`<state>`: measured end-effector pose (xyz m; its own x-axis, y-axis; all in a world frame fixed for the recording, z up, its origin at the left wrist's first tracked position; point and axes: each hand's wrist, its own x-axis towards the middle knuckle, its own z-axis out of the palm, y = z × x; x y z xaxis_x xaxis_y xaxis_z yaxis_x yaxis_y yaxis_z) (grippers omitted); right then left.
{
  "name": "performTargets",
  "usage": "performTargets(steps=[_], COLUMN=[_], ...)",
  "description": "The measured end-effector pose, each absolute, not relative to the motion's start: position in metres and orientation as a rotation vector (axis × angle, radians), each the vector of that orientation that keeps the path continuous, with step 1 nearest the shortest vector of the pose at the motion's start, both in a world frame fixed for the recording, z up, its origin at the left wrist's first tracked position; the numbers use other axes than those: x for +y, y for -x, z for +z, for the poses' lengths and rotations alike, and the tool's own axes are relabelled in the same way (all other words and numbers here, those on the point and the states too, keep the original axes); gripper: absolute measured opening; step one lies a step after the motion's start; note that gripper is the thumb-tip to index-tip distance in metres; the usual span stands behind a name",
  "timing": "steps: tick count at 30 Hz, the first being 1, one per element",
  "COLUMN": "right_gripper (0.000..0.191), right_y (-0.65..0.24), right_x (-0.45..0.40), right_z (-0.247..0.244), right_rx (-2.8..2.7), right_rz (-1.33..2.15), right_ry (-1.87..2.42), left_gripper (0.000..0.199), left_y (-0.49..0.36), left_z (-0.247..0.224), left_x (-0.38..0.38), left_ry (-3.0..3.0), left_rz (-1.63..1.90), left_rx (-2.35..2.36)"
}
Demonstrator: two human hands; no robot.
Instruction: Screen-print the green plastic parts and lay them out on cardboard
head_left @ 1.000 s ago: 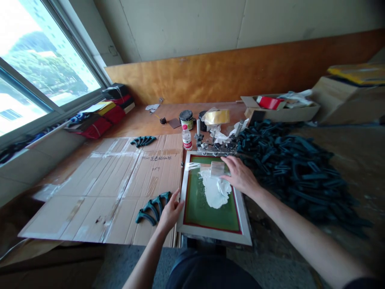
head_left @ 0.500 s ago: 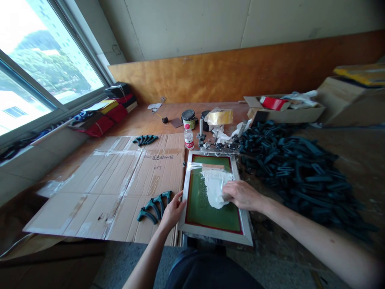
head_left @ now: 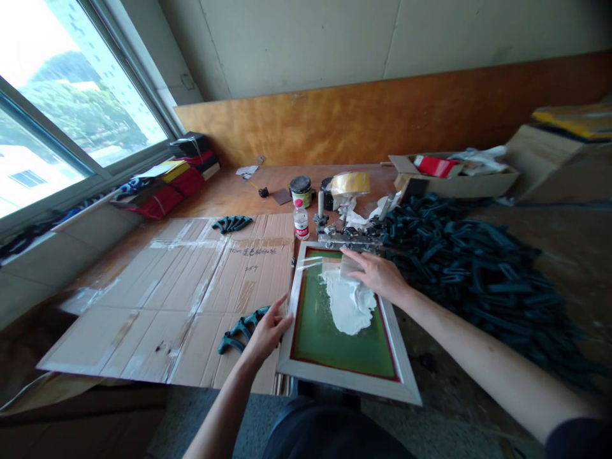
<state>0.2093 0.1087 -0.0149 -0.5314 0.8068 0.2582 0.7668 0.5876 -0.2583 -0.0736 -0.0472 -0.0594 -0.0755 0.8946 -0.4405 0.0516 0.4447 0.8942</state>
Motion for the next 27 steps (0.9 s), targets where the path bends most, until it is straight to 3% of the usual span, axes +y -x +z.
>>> performTargets(steps=[5,12,16,19,21,24,27], right_gripper=[0.043,0.035,0.025,0.024,0.022,0.015,0.025], right_y=[-0.259,-0.266,-0.237,-0.209,-0.185,-0.173,-0.23], right_x=[0.139,0.079,0.047,0.026,0.008,-0.016,-0.018], right_z=[-0.015,-0.107,-0.127,-0.114,-0.099,-0.081,-0.084], right_rx=[-2.016,-2.313,-2.428,-2.278,-2.22,-2.325,-2.401], right_rz=[0.173,0.405,0.272,0.264,0.237,0.313,0.301], right_ry=[1.533,1.493,1.535,1.569,1.45,1.125,1.045], left_gripper=[0.059,0.051,0.055,0.064,0.065,0.06,0.057], left_y=[0.068,0.048,0.023,-0.008,-0.029,-0.038,-0.001], left_z=[0.007,0.075,0.045,-0.01,-0.042,-0.067,-0.078], left_x=[-0.021,0.055,0.038,-0.01,-0.04,-0.063,-0.067], left_ry=[-0.823,-0.946,-0.774,-0.636,-0.518,-0.371,-0.336], left_rz=[1.193,1.579,1.643,1.052,0.858,1.001,1.151], left_rx=[1.361,1.124,1.231,1.245,1.201,1.197,1.345])
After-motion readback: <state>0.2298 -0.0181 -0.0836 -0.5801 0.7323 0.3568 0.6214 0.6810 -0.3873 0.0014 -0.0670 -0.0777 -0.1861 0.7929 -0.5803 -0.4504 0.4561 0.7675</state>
